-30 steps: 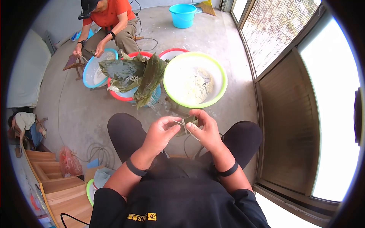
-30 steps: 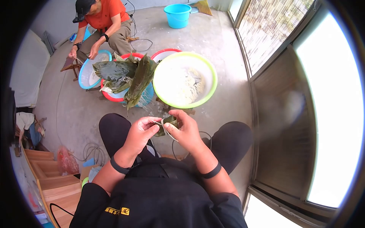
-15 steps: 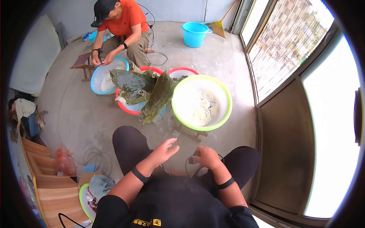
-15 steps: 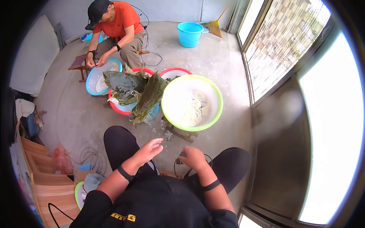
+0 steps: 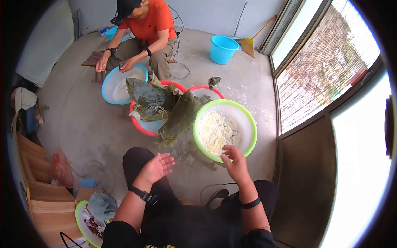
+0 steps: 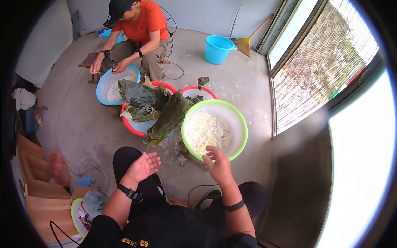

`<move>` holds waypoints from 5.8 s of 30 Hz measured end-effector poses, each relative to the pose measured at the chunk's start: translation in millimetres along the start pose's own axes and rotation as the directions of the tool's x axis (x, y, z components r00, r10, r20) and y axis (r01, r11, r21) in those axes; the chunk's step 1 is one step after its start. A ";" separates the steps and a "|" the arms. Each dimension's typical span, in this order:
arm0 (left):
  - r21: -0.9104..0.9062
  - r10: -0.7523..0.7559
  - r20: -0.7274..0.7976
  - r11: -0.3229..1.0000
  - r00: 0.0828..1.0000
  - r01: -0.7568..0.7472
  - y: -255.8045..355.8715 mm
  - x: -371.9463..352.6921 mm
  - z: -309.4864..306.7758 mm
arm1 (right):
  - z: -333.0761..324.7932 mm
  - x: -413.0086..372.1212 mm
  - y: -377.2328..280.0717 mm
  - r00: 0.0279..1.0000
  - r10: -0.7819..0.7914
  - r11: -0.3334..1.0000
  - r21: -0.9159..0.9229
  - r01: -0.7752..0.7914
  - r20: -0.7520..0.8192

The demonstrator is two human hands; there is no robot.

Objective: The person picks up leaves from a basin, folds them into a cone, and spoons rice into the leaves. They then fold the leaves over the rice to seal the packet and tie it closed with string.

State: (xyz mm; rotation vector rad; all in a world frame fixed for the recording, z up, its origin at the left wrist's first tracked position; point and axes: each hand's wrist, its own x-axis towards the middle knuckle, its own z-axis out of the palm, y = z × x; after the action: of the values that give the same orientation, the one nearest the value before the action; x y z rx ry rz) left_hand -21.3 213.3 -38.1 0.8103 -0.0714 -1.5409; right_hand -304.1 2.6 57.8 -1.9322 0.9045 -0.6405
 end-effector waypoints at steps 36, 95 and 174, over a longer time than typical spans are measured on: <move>0.426 0.422 -0.569 0.885 0.706 -0.187 20.7 127.4 -26.2 | 88.8 -64.7 84.5 0.771 -0.007 0.978 -0.157 0.139 0.636; 0.888 0.614 0.114 -0.416 0.781 0.197 64.7 180.8 -25.9 | 88.8 -43.0 88.7 0.803 0.013 0.994 -0.095 0.054 0.596; 0.731 0.441 0.283 -0.674 0.852 0.107 81.5 177.2 3.1 | 93.4 -37.7 96.3 0.815 0.021 0.994 -0.097 0.044 0.579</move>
State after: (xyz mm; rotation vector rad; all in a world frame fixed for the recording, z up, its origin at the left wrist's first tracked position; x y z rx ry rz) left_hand 60.9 40.0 -73.1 2.3952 -1.7707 -0.0751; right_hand -292.0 46.0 -74.0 -2.0537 0.5380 0.0193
